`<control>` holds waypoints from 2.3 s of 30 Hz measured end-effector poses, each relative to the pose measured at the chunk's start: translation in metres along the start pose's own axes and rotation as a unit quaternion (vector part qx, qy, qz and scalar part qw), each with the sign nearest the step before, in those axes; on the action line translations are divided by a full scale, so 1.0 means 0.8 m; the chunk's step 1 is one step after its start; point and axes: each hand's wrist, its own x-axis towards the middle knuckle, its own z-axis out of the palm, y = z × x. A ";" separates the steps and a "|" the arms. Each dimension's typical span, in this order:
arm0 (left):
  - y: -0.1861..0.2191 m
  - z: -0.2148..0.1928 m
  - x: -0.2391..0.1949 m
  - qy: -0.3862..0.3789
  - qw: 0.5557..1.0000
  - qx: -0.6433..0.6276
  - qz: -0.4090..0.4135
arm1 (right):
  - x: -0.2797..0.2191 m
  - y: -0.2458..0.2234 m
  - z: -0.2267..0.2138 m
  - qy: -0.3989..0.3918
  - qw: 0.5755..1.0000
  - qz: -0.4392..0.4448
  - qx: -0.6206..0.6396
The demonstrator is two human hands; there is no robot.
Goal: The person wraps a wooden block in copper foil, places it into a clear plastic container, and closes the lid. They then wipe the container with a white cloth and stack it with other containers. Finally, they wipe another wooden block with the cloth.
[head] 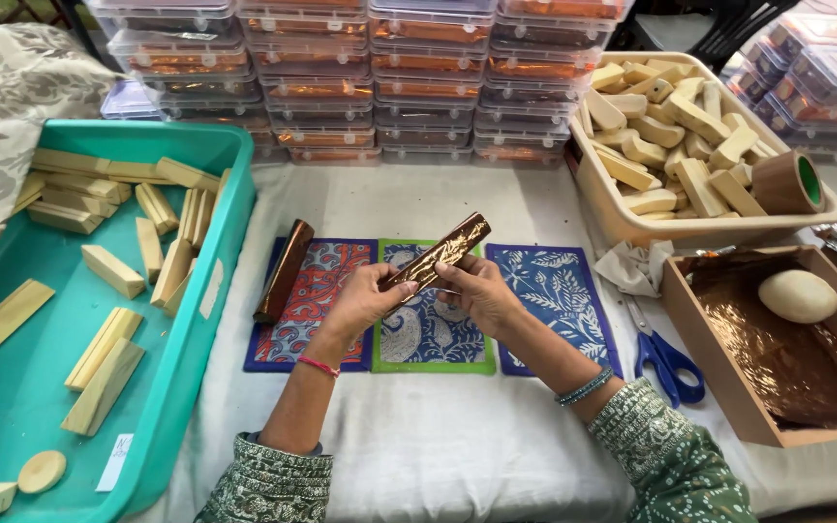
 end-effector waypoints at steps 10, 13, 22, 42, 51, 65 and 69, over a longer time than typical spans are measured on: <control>0.043 -0.127 -0.065 0.256 0.956 0.020 0.142 | 0.043 0.015 0.064 -0.042 0.993 0.068 -0.083; 0.000 -0.149 -0.057 0.347 0.914 0.109 0.179 | 0.076 0.029 0.096 -0.063 0.985 0.095 -0.128; -0.035 -0.144 -0.048 0.315 0.904 0.269 0.106 | 0.122 0.057 0.173 -0.049 0.971 0.109 -0.206; -0.022 -0.123 -0.051 0.275 0.868 0.413 -0.003 | 0.118 0.061 0.183 -0.044 0.936 0.063 -0.343; -0.028 -0.128 -0.048 0.267 0.875 0.404 0.024 | 0.040 0.028 0.108 -0.117 0.925 -0.008 -0.361; 0.024 -0.004 -0.017 0.091 0.917 0.299 0.246 | -0.199 -0.098 -0.056 -0.059 0.812 -0.203 -0.544; 0.002 0.034 0.016 0.011 0.932 0.259 0.253 | -0.278 -0.123 -0.099 0.053 0.796 -0.219 -0.562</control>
